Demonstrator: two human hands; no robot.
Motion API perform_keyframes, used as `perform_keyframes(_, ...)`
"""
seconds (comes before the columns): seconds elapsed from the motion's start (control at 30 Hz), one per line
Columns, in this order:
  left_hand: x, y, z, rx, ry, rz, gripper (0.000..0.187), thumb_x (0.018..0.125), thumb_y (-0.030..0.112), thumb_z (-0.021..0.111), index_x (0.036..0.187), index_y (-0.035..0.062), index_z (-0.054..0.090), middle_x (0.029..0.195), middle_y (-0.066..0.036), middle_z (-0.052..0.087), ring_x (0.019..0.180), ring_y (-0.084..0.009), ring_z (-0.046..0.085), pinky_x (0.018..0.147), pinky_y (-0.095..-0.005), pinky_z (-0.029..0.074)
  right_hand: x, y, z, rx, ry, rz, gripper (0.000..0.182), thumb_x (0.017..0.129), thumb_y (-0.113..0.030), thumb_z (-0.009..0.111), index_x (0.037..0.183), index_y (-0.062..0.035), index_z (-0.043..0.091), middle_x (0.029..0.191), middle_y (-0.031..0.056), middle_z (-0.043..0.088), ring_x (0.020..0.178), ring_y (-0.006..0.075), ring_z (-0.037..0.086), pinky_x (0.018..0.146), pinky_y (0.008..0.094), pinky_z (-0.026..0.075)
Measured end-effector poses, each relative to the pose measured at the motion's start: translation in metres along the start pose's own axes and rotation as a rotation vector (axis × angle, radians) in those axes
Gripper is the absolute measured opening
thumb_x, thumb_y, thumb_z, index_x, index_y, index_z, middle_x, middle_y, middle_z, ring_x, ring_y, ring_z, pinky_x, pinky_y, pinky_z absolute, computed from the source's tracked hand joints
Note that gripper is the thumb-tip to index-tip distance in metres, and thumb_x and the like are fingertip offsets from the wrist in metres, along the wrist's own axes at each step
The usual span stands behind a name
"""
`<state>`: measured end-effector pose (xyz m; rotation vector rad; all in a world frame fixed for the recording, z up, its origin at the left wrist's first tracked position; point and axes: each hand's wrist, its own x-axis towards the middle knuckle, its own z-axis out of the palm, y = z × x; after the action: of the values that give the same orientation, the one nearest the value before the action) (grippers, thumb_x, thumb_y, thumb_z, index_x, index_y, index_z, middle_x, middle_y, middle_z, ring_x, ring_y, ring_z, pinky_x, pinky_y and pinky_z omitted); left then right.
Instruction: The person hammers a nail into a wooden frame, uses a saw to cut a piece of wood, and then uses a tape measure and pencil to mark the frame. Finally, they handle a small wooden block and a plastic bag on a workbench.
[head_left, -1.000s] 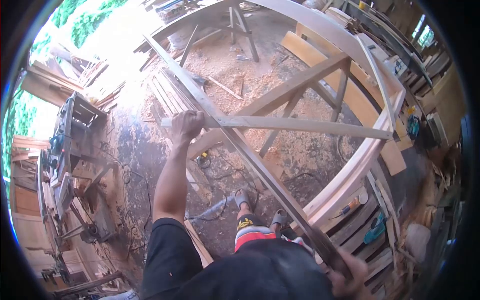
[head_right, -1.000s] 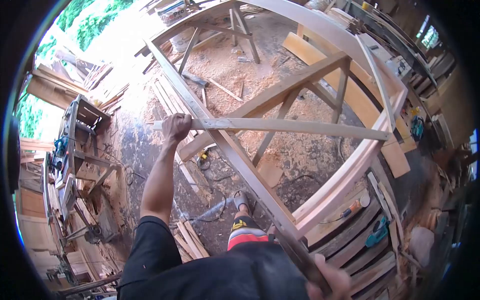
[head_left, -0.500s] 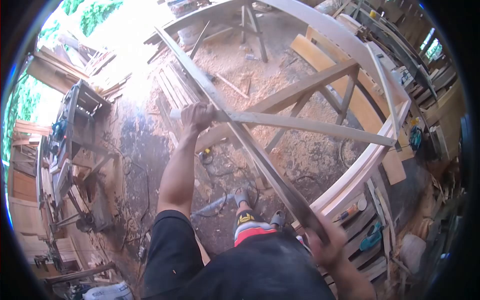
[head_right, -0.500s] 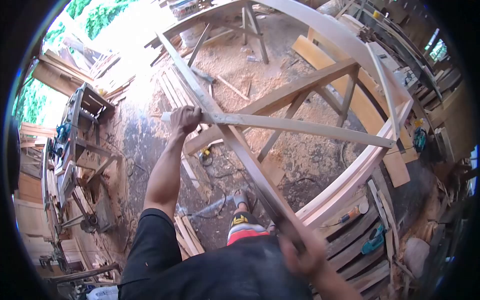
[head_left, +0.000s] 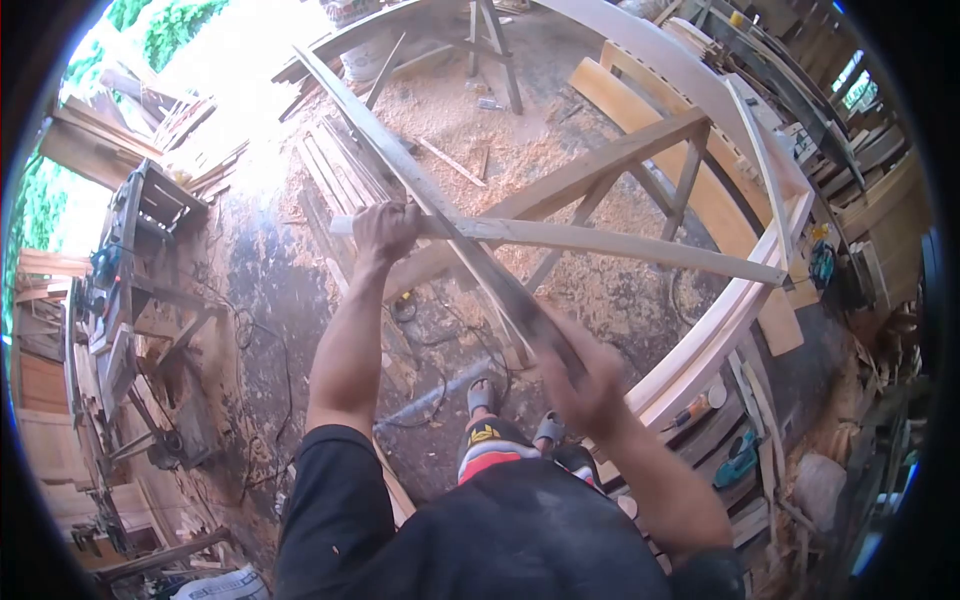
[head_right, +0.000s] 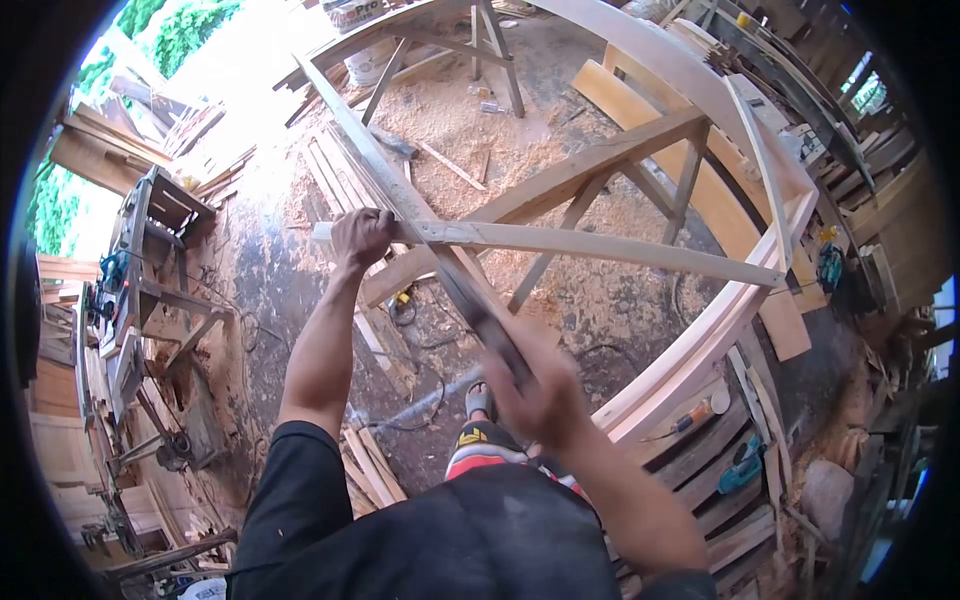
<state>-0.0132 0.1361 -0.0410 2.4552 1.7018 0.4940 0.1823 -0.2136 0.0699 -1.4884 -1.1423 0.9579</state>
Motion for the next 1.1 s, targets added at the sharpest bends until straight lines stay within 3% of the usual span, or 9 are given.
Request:
perform_keyframes(0.17, -0.004, 0.004, -0.001, -0.008, -0.018, -0.043, 0.043, 0.082, 0.034, 0.042, 0.070, 0.0092, 0.076, 0.065, -0.015, 0.068, 0.067, -0.0296, 0.067, 0.089, -0.0418, 0.044, -0.140, -0.005, -0.048, -0.278, 0.265, -0.185, 0.046, 0.086, -0.014, 0.058, 0.123, 0.0140, 0.054, 0.097, 0.0240, 0.069, 0.086, 0.0340, 0.071, 0.075, 0.0381, 0.057)
perform_keyframes(0.23, -0.003, 0.003, 0.001, -0.024, 0.002, -0.035, 0.043, 0.082, 0.034, 0.042, 0.070, 0.0088, 0.075, 0.065, -0.016, 0.068, 0.067, -0.0299, 0.066, 0.089, -0.0414, 0.045, -0.132, -0.003, -0.068, -0.580, 0.043, -0.292, 0.046, 0.086, -0.018, 0.056, 0.121, 0.0128, 0.057, 0.096, 0.0264, 0.070, 0.083, 0.0327, 0.072, 0.075, 0.0388, 0.058)
perform_keyframes(0.4, -0.008, 0.001, -0.002, -0.062, -0.033, -0.036, 0.044, 0.083, 0.034, 0.041, 0.072, 0.0085, 0.076, 0.070, -0.016, 0.069, 0.070, -0.0311, 0.067, 0.091, -0.0411, 0.044, 0.165, 0.095, 0.089, -1.089, -0.022, -0.568, 0.037, 0.089, -0.010, 0.056, 0.125, -0.0049, 0.058, 0.127, 0.0218, 0.060, 0.094, 0.0356, 0.065, 0.063, 0.0412, 0.055)
perform_keyframes(0.5, -0.011, -0.004, 0.002, -0.094, -0.001, -0.022, 0.046, 0.083, 0.036, 0.041, 0.073, 0.0093, 0.076, 0.072, -0.016, 0.070, 0.071, -0.0318, 0.067, 0.091, -0.0422, 0.044, 0.139, 0.023, 0.069, -0.275, 0.023, -0.229, 0.038, 0.090, -0.011, 0.058, 0.126, -0.0001, 0.058, 0.110, 0.0204, 0.066, 0.086, 0.0327, 0.068, 0.065, 0.0361, 0.055)
perform_keyframes(0.63, -0.011, -0.006, 0.009, -0.087, 0.038, -0.017, 0.044, 0.082, 0.034, 0.041, 0.070, 0.0093, 0.076, 0.066, -0.014, 0.068, 0.065, -0.0303, 0.066, 0.088, -0.0395, 0.044, -0.028, 0.007, -0.021, -0.361, 0.092, -0.340, 0.038, 0.088, -0.008, 0.058, 0.122, 0.0097, 0.058, 0.085, 0.0192, 0.071, 0.075, 0.0293, 0.072, 0.064, 0.0329, 0.055)
perform_keyframes(0.73, -0.008, -0.006, 0.010, -0.112, 0.078, 0.001, 0.044, 0.082, 0.033, 0.041, 0.068, 0.0095, 0.076, 0.062, -0.013, 0.067, 0.059, -0.0286, 0.064, 0.085, -0.0391, 0.044, -0.116, -0.036, -0.066, -0.280, 0.079, -0.145, 0.045, 0.087, -0.012, 0.054, 0.123, 0.0154, 0.054, 0.103, 0.0254, 0.068, 0.089, 0.0316, 0.071, 0.077, 0.0371, 0.055)
perform_keyframes(0.8, -0.005, -0.006, 0.010, -0.114, 0.057, 0.010, 0.044, 0.082, 0.033, 0.041, 0.069, 0.0090, 0.076, 0.062, -0.013, 0.067, 0.060, -0.0285, 0.064, 0.085, -0.0398, 0.044, -0.085, -0.067, -0.045, -0.073, 0.004, -0.196, 0.052, 0.094, -0.020, 0.047, 0.129, 0.0184, 0.048, 0.119, 0.0307, 0.064, 0.106, 0.0353, 0.066, 0.093, 0.0379, 0.053)
perform_keyframes(0.97, -0.017, -0.004, 0.011, -0.207, 0.030, -0.049, 0.045, 0.083, 0.034, 0.040, 0.070, 0.0100, 0.076, 0.067, -0.013, 0.069, 0.065, -0.0281, 0.065, 0.087, -0.0408, 0.043, 0.117, -0.007, 0.067, -0.202, 0.095, -0.176, 0.033, 0.094, -0.008, 0.054, 0.121, 0.0105, 0.059, 0.103, 0.0226, 0.068, 0.097, 0.0264, 0.068, 0.085, 0.0327, 0.052)
perform_keyframes(1.1, -0.017, -0.011, 0.022, -0.226, 0.074, -0.003, 0.046, 0.085, 0.034, 0.038, 0.072, 0.0113, 0.076, 0.069, -0.013, 0.068, 0.072, -0.0279, 0.065, 0.090, -0.0429, 0.042, 0.079, -0.003, 0.051, -0.135, 0.090, -0.159, 0.034, 0.095, -0.009, 0.056, 0.123, 0.0106, 0.058, 0.098, 0.0213, 0.070, 0.093, 0.0243, 0.069, 0.081, 0.0316, 0.053)
